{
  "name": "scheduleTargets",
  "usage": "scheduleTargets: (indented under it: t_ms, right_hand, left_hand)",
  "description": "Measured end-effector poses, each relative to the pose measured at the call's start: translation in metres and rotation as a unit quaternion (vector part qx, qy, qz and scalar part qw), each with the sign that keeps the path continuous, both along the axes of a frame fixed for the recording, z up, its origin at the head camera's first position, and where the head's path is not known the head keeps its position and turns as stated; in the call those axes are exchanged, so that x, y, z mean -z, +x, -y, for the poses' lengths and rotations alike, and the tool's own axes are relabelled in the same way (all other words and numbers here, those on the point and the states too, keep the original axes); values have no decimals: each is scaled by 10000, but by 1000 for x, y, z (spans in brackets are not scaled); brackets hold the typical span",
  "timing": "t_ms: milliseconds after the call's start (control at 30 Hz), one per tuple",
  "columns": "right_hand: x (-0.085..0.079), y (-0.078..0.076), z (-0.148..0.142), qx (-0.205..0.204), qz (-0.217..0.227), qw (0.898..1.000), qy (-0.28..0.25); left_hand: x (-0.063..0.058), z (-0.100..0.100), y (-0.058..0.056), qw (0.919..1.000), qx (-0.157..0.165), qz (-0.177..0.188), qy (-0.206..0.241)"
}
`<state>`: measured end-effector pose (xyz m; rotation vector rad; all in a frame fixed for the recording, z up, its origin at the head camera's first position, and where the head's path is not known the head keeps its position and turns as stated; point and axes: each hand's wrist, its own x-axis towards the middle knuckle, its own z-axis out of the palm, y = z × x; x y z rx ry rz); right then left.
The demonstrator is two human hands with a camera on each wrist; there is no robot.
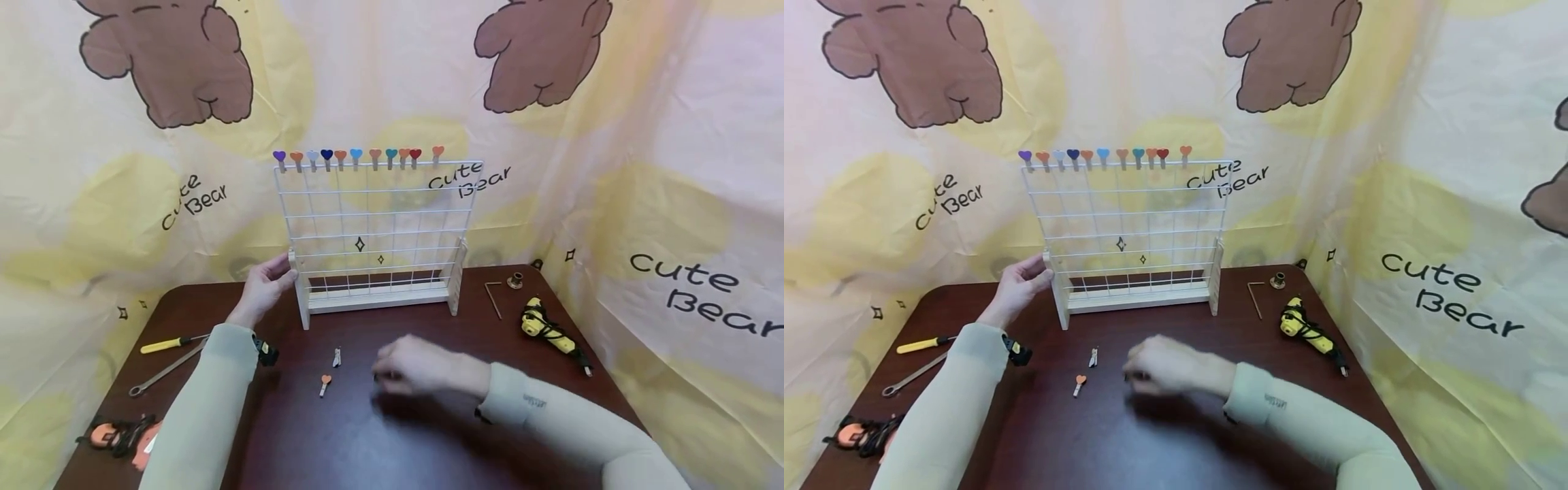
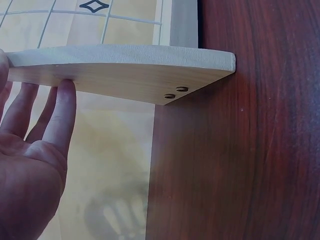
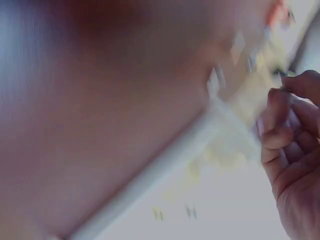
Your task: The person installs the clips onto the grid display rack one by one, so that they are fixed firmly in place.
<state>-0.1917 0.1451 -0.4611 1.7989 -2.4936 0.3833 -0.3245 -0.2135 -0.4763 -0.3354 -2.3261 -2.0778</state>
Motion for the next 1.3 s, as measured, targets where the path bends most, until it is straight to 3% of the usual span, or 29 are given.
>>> scheduleTargets:
  t_ms: [67,133,200,300,433,533,633,800,933,1067,1167,1300]
  right_hand:
    - [-23,-17,-13,388,281,9964,-705]
    - [-50,-33,-26,945,671,9829,-1434]
    - [-76,-47,-37,1464,1210,9577,-2161]
    - [-112,-66,-52,2059,1984,9091,-3030]
    - [-142,-89,-66,2315,2534,8505,-3985]
    - [-156,-101,-74,2325,2593,8226,-4495]
    - [-167,-107,-80,2268,2574,8055,-4831]
    - [-192,-115,-86,2274,2488,7890,-5137]
    - [-217,-124,-93,2184,2364,7880,-5249]
    - [-239,-130,-100,2242,1824,8103,-5098]
    - [-249,-133,-103,2548,1354,8302,-4770]
    - [-255,-136,-106,2882,1177,8420,-4407]
  left_hand:
    - [-2,1,1,10000,-21,23,9]
    - [-2,2,2,10000,-36,53,-14]
    - [0,3,0,10000,-35,19,-5]
    - [0,4,0,10000,-8,48,37]
    - [-1,4,0,9998,36,115,176]
    - [1,4,-2,9994,71,113,307]
    - [0,3,-2,9995,73,105,288]
    - [-2,2,0,9999,45,71,63]
    - [-1,3,-1,9999,34,7,99]
    - [1,3,-3,9998,46,-3,217]
    - [2,3,-2,9996,54,17,261]
    - [2,1,-1,9997,6,25,257]
